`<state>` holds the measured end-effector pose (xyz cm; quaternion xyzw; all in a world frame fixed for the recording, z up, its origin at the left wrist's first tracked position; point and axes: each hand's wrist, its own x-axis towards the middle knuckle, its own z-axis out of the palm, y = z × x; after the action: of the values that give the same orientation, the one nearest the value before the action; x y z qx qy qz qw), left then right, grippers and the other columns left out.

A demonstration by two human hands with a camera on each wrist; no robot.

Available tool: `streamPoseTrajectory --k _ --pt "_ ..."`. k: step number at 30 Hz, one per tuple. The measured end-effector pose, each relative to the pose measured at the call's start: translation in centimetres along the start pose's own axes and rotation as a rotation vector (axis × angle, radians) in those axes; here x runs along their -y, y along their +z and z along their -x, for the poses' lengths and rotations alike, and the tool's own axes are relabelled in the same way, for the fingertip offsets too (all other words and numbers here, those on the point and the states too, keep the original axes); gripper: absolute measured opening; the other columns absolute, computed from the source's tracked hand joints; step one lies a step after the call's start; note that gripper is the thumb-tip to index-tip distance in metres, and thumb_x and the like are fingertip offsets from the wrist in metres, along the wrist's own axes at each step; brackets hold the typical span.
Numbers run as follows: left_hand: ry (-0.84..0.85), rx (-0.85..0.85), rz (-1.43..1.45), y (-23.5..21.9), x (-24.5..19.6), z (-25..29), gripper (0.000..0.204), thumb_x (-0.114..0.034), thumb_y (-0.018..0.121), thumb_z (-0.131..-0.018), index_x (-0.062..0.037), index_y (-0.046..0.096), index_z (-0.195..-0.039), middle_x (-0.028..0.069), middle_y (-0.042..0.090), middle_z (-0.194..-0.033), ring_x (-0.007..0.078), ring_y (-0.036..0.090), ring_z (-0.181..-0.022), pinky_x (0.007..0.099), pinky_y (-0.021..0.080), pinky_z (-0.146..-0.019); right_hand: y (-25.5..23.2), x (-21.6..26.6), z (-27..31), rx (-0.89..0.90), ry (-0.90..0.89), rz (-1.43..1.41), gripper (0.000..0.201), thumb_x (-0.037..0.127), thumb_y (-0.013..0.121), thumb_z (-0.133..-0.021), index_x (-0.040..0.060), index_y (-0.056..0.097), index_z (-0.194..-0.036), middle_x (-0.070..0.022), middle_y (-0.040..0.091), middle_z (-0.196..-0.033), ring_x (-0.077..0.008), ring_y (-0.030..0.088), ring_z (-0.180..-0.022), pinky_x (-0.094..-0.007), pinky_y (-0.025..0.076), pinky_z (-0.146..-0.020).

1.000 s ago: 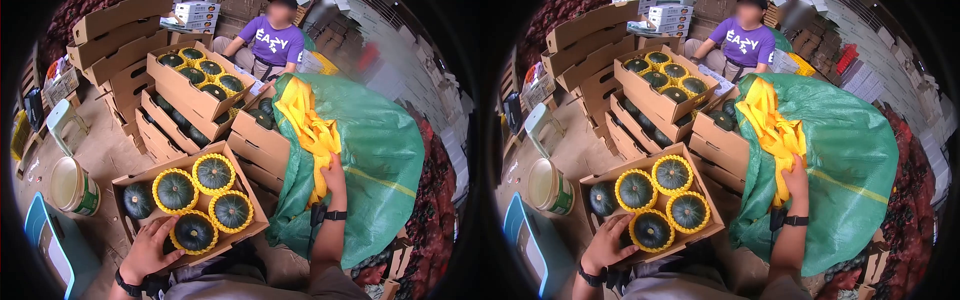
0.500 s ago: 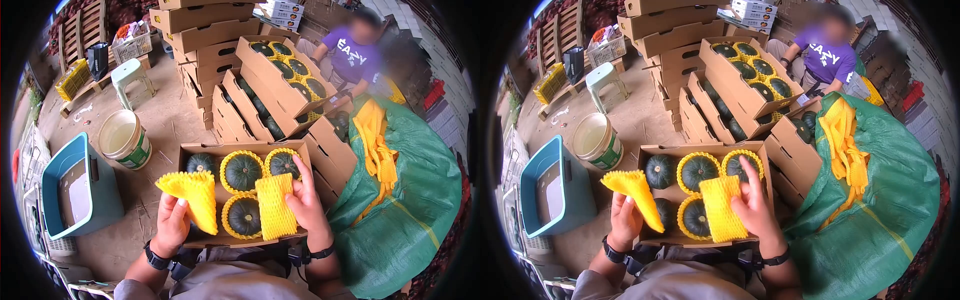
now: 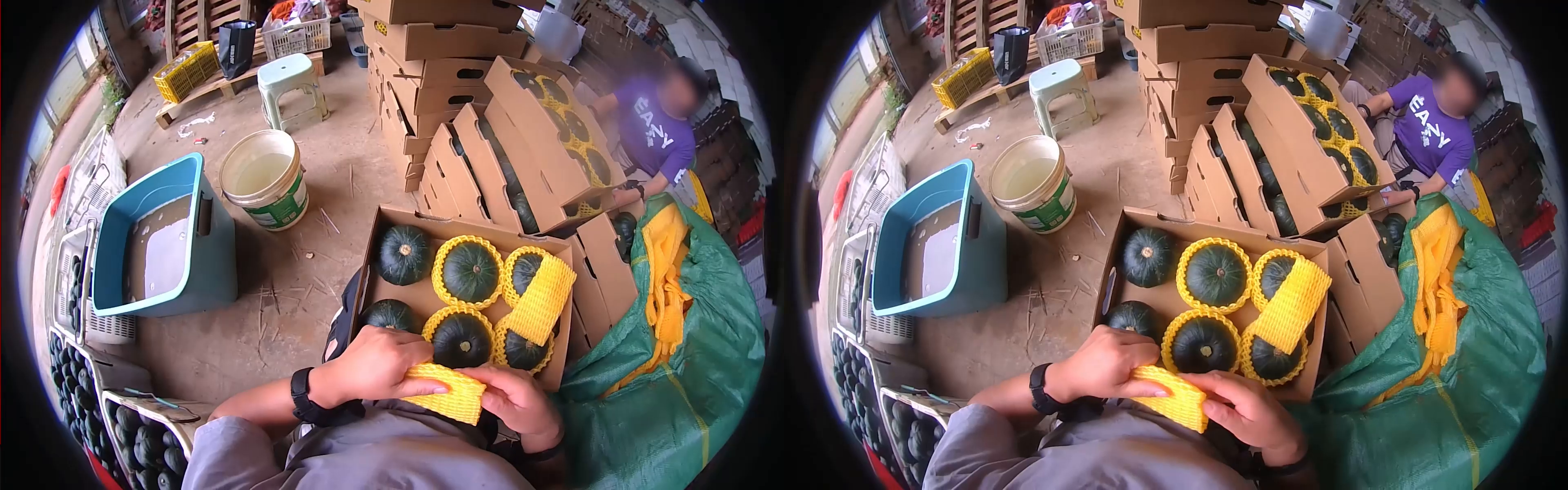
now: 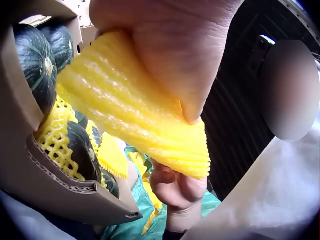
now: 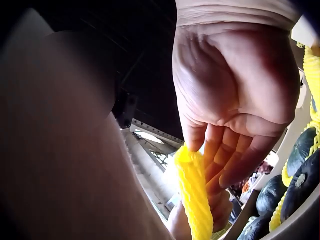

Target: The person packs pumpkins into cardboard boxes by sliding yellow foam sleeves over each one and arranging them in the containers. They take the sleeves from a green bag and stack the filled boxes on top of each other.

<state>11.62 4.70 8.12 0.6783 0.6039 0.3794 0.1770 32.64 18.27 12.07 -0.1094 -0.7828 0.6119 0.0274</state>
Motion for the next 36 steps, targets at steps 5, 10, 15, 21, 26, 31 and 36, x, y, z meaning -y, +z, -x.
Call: streamPoseTrajectory --k 5,10,15,21,26,31,36 --pt "0.133 -0.123 -0.161 -1.1 -0.1 -2.4 0.048 -0.052 0.071 -0.075 -0.0071 0.056 -0.068 0.0072 0.054 -0.062 0.0262 0.059 -0.058 0.0370 0.047 -0.053 -0.1 1.5 -2.5 -0.191 -0.008 0.154 0.030 -0.001 0.060 -0.084 0.0002 0.059 -0.114 -0.0095 0.063 -0.096 -0.0184 0.062 -0.086 -0.0282 0.048 -0.080" --pt "0.094 -0.624 -0.195 -1.8 -3.8 -4.9 0.061 -0.038 0.081 -0.069 0.0000 0.060 -0.113 0.0120 0.052 -0.106 0.0270 0.052 -0.103 0.0358 0.042 -0.086 1.5 0.8 -9.1 -0.860 -0.372 -0.238 0.036 0.001 0.069 -0.077 0.0016 0.051 -0.109 -0.0032 0.057 -0.094 -0.0119 0.056 -0.086 -0.0262 0.045 -0.078" --pt "-0.094 -0.344 1.028 -3.1 -1.5 -2.7 0.027 -0.021 0.065 -0.087 0.0013 0.062 -0.102 0.0056 0.061 -0.089 0.0136 0.059 -0.088 0.0257 0.045 -0.080 2.8 -0.4 -9.4 -0.759 -0.499 -0.271 0.033 0.015 0.061 -0.087 0.0009 0.048 -0.114 -0.0081 0.057 -0.106 -0.0161 0.057 -0.098 -0.0307 0.046 -0.088" --pt "-0.370 -0.332 1.431 -3.3 0.4 -1.6 0.022 -0.025 0.059 -0.093 -0.0028 0.060 -0.096 0.0028 0.061 -0.088 0.0083 0.056 -0.087 0.0240 0.043 -0.077 1.5 -2.2 -8.3 0.017 -0.260 -1.347 0.049 0.033 0.048 -0.095 0.0005 0.046 -0.132 -0.0132 0.054 -0.130 -0.0263 0.052 -0.120 -0.0409 0.037 -0.106" --pt "0.227 -0.584 -0.125 -3.2 -0.4 -1.5 0.037 -0.036 0.067 -0.085 -0.0156 0.063 -0.115 0.0183 0.043 -0.133 0.0360 0.037 -0.125 0.0459 0.032 -0.102 1.4 -1.6 -6.3 -0.039 -0.404 -0.984 0.060 0.033 0.062 -0.091 0.0021 0.040 -0.138 -0.0106 0.049 -0.138 -0.0238 0.046 -0.127 -0.0408 0.030 -0.110" --pt "0.114 -0.346 0.325 -3.2 -0.5 -2.1 0.027 -0.029 0.068 -0.082 -0.0051 0.060 -0.073 0.0097 0.065 -0.083 0.0256 0.062 -0.078 0.0368 0.044 -0.081 1.6 0.2 -8.8 -0.361 -0.368 -0.858 0.055 0.054 0.049 -0.093 0.0045 0.059 -0.115 -0.0101 0.061 -0.113 -0.0195 0.056 -0.105 -0.0357 0.039 -0.096" --pt "0.193 -0.059 1.455 -2.2 1.9 1.0 0.107 -0.087 0.053 -0.064 0.0128 0.063 -0.101 0.0156 0.069 -0.091 0.0247 0.067 -0.084 0.0330 0.051 -0.078 2.2 -1.3 -9.3 -0.255 -0.161 -0.508 0.024 0.026 0.063 -0.093 0.0023 0.059 -0.089 0.0015 0.059 -0.078 -0.0049 0.051 -0.071 -0.0206 0.042 -0.063"
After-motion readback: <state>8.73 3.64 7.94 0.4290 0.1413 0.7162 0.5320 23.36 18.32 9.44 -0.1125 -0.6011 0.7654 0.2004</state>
